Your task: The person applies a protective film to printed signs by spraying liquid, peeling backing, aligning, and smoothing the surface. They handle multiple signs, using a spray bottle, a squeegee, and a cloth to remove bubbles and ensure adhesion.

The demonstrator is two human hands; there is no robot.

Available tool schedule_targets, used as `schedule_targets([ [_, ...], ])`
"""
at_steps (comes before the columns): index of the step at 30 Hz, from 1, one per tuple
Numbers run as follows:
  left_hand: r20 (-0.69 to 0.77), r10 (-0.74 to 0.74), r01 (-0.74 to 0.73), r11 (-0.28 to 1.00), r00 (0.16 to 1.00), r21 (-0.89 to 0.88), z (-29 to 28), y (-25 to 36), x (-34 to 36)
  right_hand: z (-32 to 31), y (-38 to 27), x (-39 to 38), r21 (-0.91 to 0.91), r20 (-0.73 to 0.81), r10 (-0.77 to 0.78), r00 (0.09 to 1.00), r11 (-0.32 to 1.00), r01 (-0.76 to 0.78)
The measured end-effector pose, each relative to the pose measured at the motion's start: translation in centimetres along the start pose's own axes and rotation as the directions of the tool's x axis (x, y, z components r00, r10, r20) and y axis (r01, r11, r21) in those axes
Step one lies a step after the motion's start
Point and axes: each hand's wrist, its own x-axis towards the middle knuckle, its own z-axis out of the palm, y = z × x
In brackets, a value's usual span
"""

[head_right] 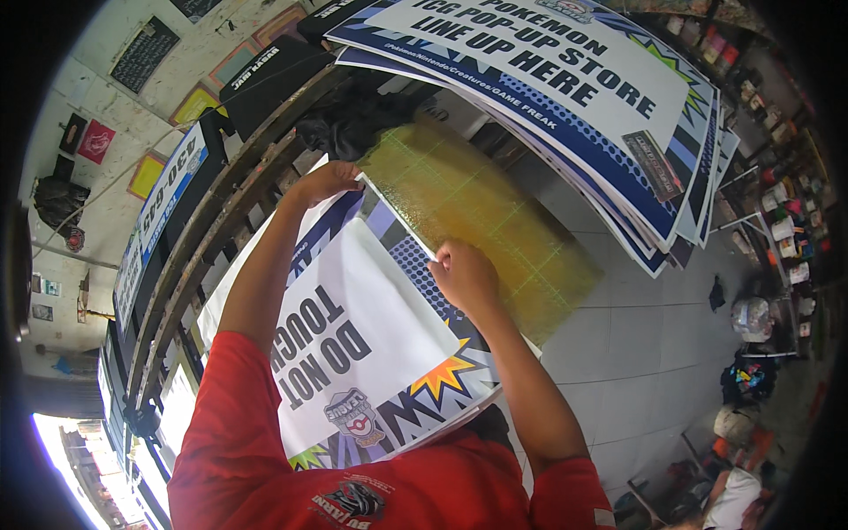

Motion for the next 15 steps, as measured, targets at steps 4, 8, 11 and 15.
schedule_targets([
  [4,0.054,-0.003,0.011,0.990,0.999,-0.137,-0.6,1.6,-0.8,0.6,-2.5,4.3,0.069,-0.036,-0.119,0.992,0.990,0.121],
  [8,0.036,0.114,-0.096,0.940,0.993,-0.327,-0.2,3.1,-1.9,2.3,-4.3,7.8,0.235,-0.008,-0.111,0.994,0.966,0.110],
  [11,0.086,0.116,-0.078,0.933,0.990,-0.351,-0.7,3.5,-2.3,2.8,-4.9,9.0,0.298,0.016,-0.076,0.997,0.952,0.067],
  [15,0.110,0.180,-0.117,0.895,0.977,-0.430,-1.0,3.7,-2.5,3.0,-4.6,10.3,0.360,0.025,-0.136,0.990,0.925,0.118],
])
